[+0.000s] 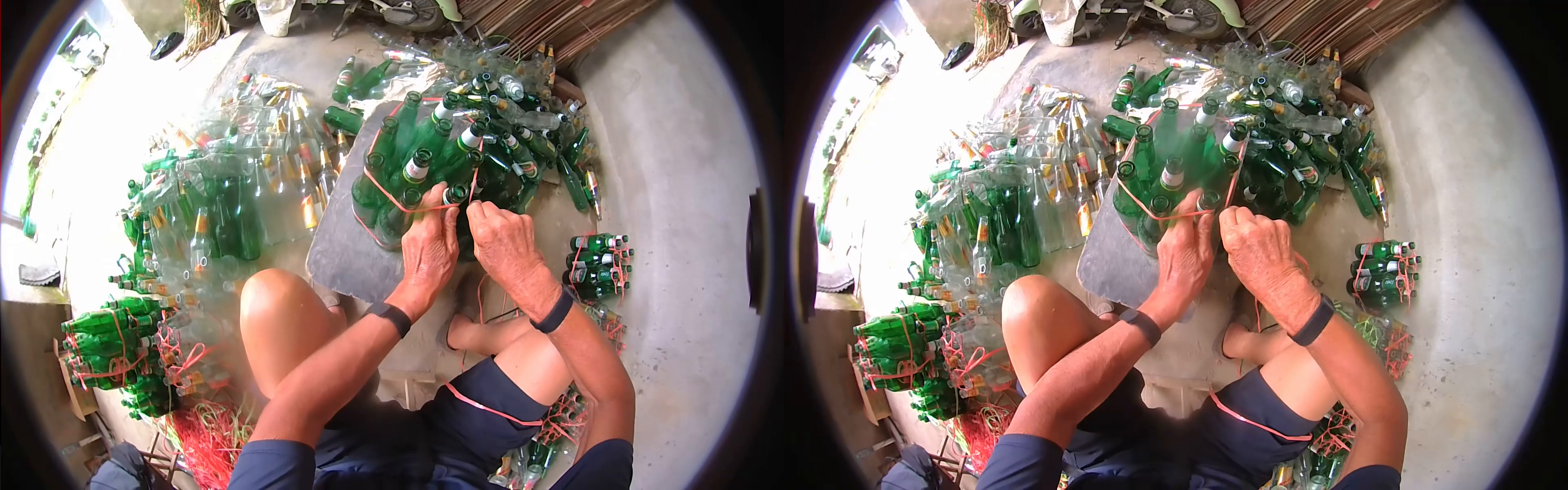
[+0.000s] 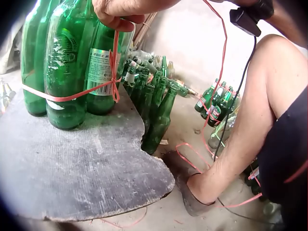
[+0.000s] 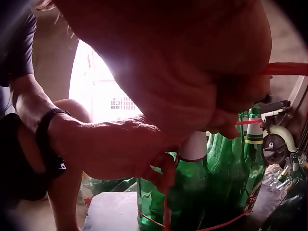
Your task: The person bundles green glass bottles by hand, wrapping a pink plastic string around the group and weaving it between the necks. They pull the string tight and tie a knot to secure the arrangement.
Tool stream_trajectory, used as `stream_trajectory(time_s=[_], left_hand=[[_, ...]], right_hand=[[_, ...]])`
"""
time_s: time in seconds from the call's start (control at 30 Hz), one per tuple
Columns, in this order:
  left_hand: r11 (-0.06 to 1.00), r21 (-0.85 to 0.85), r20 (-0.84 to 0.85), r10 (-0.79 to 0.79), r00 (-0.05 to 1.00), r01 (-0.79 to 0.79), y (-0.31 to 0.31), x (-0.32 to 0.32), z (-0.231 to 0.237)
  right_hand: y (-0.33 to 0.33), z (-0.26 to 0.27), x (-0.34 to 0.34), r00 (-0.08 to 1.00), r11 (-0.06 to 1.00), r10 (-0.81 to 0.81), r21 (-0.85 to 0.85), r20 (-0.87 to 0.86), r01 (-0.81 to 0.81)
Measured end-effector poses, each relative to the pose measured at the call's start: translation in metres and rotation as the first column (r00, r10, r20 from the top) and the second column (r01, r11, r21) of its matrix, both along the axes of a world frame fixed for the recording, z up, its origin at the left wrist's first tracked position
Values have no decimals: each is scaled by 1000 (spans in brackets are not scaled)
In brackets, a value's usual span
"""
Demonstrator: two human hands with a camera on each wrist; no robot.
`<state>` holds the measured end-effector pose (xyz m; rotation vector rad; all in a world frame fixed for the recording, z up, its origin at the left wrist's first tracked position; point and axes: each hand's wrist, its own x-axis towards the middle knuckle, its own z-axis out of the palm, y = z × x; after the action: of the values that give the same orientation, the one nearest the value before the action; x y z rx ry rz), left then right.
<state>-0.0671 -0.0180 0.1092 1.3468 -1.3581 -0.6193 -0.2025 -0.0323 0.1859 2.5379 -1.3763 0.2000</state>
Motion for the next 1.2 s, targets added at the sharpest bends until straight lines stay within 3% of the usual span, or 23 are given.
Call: stream_trajectory(time_s=[0.17,0.33,0.63,0.73,0.87,0.97,1.03,1.2], left_hand=[[1000,14,3,-1,1000,1,0,0,1],[998,63,-7,-24,1000,24,0,0,4],[998,30,-46,-53,997,55,2,2,7],[996,-32,8,-80,997,80,1,3,0],[995,41,-12,-90,996,91,0,2,-10],[997,-22,-24,-68,997,68,-1,0,-17],[994,59,-4,-92,996,92,1,1,-14],[998,45,11,-51,999,51,1,1,-11]], right_hand=[[8,4,6,998,999,38,8,-53,-38],[15,3,12,995,998,60,33,76,-62],[12,18,28,987,987,139,75,76,-145],[1,27,30,976,972,209,94,61,-214],[-19,39,30,956,942,292,164,21,-292],[-33,41,33,933,928,350,170,-89,-332],[-43,47,35,917,910,391,189,-86,-370],[-57,51,36,909,877,417,269,-15,-398]])
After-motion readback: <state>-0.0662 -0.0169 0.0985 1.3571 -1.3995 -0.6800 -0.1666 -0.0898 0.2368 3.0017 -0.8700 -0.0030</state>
